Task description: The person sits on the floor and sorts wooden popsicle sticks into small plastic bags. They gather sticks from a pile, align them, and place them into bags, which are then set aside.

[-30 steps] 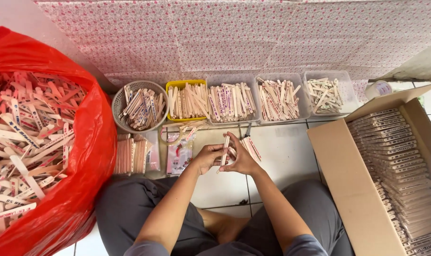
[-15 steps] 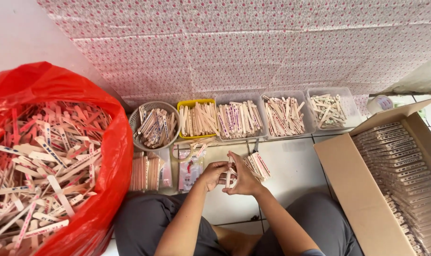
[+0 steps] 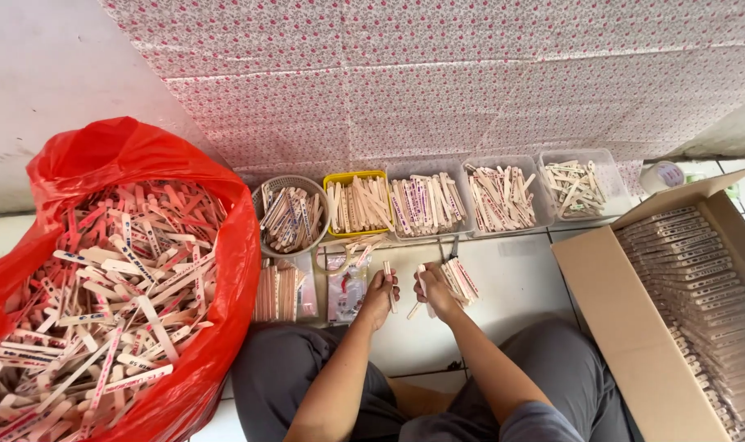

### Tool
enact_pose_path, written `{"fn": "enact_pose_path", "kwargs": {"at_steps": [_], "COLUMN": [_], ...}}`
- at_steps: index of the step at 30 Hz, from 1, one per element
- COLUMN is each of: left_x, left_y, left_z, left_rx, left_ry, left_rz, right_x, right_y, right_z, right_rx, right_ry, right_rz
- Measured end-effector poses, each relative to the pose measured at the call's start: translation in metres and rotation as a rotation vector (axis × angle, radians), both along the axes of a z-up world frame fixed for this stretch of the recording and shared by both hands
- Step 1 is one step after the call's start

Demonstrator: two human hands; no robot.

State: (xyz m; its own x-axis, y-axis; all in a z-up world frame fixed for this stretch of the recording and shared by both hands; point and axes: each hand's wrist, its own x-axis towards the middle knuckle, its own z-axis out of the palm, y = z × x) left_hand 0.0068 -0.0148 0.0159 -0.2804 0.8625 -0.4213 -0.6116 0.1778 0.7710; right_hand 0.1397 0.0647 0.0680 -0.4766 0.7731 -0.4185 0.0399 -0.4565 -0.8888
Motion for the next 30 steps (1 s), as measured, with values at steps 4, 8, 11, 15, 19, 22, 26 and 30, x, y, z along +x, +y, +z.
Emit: {"fn": "enact_pose_path", "kwargs": {"at_steps": [4, 8, 11, 15, 19, 22, 26, 30], "left_x": [-0.003, -0.006, -0.009, -0.005, 0.001, 0.006, 0.013, 0.014], "left_y": [-0.009, -0.024, -0.022, -0.02, -0.018, -0.012, -0.006, 0.0], "left_z": [0.006, 0.014, 0.004, -0.008, 0.012, 0.014, 0.023, 0.013], "left_rx": [-0.021, -0.117, -0.146, -0.084, -0.021, 0.036, 0.141, 0.157], "left_ry": [0.072, 0.404, 0.568, 0.566, 0.457, 0.445, 0.402, 0.394], "left_rz": [0.016, -0.065, -0.114, -0.041, -0.003, -0.029, -0.086, -0.132], "right_x": [-0.021, -0.036, -0.043, -0.045, -0.045, -0.04, -0.015, 0.002], "right_y": [-0.012, -0.029, -0.04, -0.044, -0.042, -0.038, -0.02, -0.009], "right_z": [-0.011, 0.001, 0.008, 0.008, 0.003, 0.013, 0.013, 0.022], "right_rx": [0.061, 0.225, 0.274, 0.321, 0.285, 0.204, 0.013, 0.103], "right_ry": [-0.032, -0.059, -0.1, -0.1, -0.068, 0.1, -0.004, -0.138], "right_rz": [-0.016, 0.065, 0.023, -0.087, -0.161, -0.308, -0.25, -0.054]}}
